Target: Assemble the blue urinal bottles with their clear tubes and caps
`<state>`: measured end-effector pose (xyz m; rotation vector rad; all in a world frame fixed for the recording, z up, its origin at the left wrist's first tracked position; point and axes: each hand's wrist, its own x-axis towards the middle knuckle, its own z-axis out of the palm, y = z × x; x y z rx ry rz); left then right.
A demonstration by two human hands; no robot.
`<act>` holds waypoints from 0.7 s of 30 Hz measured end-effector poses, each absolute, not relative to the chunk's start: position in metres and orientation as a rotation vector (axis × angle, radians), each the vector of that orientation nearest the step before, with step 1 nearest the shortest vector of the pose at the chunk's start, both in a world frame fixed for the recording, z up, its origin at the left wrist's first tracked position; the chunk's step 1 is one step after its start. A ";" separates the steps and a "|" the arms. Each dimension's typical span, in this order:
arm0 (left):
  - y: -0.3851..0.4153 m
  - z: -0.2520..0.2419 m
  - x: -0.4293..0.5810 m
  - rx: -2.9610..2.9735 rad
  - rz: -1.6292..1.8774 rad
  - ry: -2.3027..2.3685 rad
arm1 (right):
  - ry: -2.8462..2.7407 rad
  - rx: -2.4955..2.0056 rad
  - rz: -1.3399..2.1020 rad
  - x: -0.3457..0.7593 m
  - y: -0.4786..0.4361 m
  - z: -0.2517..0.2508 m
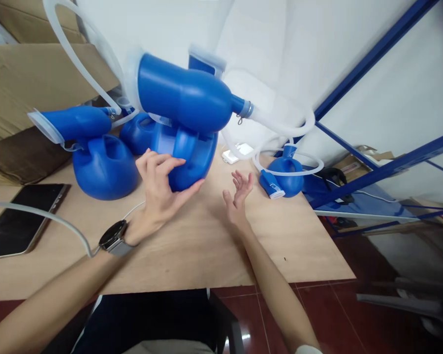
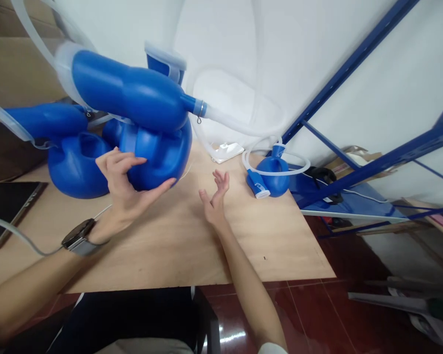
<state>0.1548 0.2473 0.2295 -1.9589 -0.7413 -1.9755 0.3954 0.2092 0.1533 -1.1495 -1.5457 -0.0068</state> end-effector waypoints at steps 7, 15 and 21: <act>0.210 0.214 0.167 -2.348 -1.957 -0.846 | -1.386 -1.070 -0.266 0.403 0.196 0.168; 0.191 0.177 0.184 -2.596 -1.888 -1.050 | -1.452 -1.278 0.020 0.394 0.189 0.178; 0.189 0.168 0.192 -2.647 -1.909 -1.148 | -1.490 -1.298 0.380 0.387 0.193 0.173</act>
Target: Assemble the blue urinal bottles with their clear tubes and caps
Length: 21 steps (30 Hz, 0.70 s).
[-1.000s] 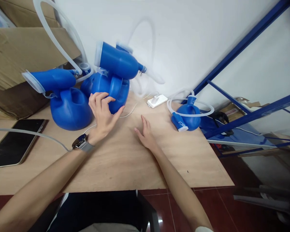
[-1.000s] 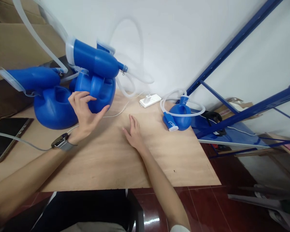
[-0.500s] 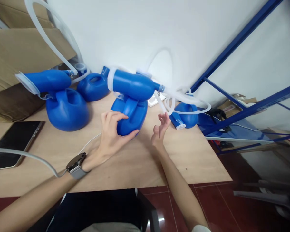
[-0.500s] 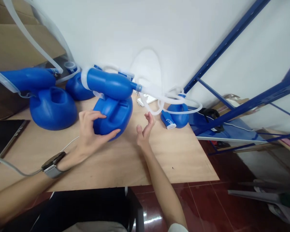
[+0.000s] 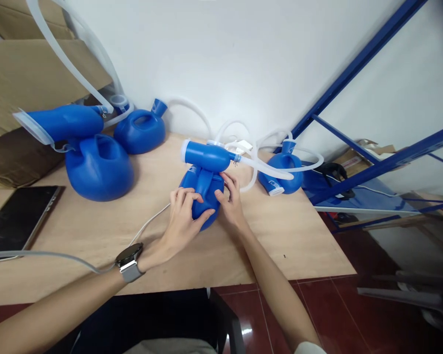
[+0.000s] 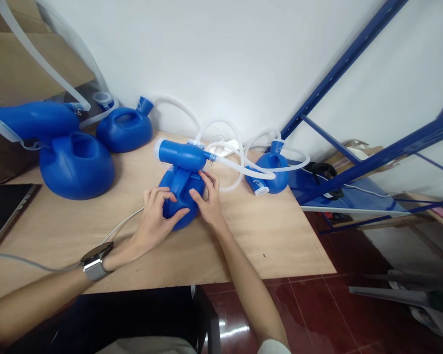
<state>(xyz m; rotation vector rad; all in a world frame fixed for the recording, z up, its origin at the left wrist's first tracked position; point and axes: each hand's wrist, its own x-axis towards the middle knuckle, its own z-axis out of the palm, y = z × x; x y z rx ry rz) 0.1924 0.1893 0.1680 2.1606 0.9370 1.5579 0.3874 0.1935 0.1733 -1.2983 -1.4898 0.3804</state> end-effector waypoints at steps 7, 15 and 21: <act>0.198 0.186 0.179 2.037 1.361 0.637 | -1.428 -1.401 0.526 0.393 0.193 0.180; 0.227 0.184 0.178 1.373 1.263 0.738 | -1.486 -1.462 0.461 0.395 0.190 0.205; 0.246 0.192 0.185 1.263 1.207 0.772 | -1.571 -1.488 0.444 0.388 0.179 0.206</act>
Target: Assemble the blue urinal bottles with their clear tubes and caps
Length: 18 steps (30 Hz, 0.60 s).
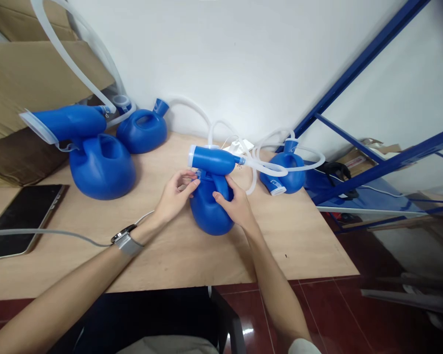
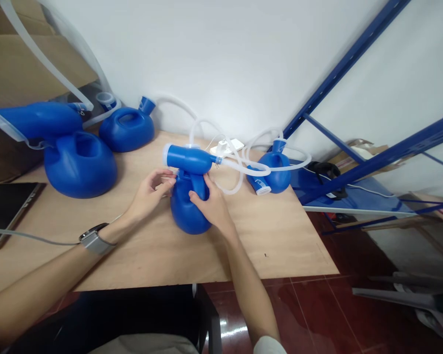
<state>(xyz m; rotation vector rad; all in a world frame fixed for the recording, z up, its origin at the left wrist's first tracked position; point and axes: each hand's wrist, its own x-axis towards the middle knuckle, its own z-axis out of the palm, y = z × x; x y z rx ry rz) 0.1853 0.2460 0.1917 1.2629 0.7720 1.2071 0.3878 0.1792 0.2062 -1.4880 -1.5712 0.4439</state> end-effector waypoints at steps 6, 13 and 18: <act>0.261 0.198 0.186 1.104 1.313 0.737 | -1.620 -1.442 0.544 0.389 0.178 0.210; 0.270 0.203 0.171 1.002 1.396 0.800 | -1.629 -1.416 0.442 0.407 0.179 0.215; 0.261 0.199 0.170 1.086 1.262 0.771 | -1.596 -1.479 -0.033 0.414 0.172 0.222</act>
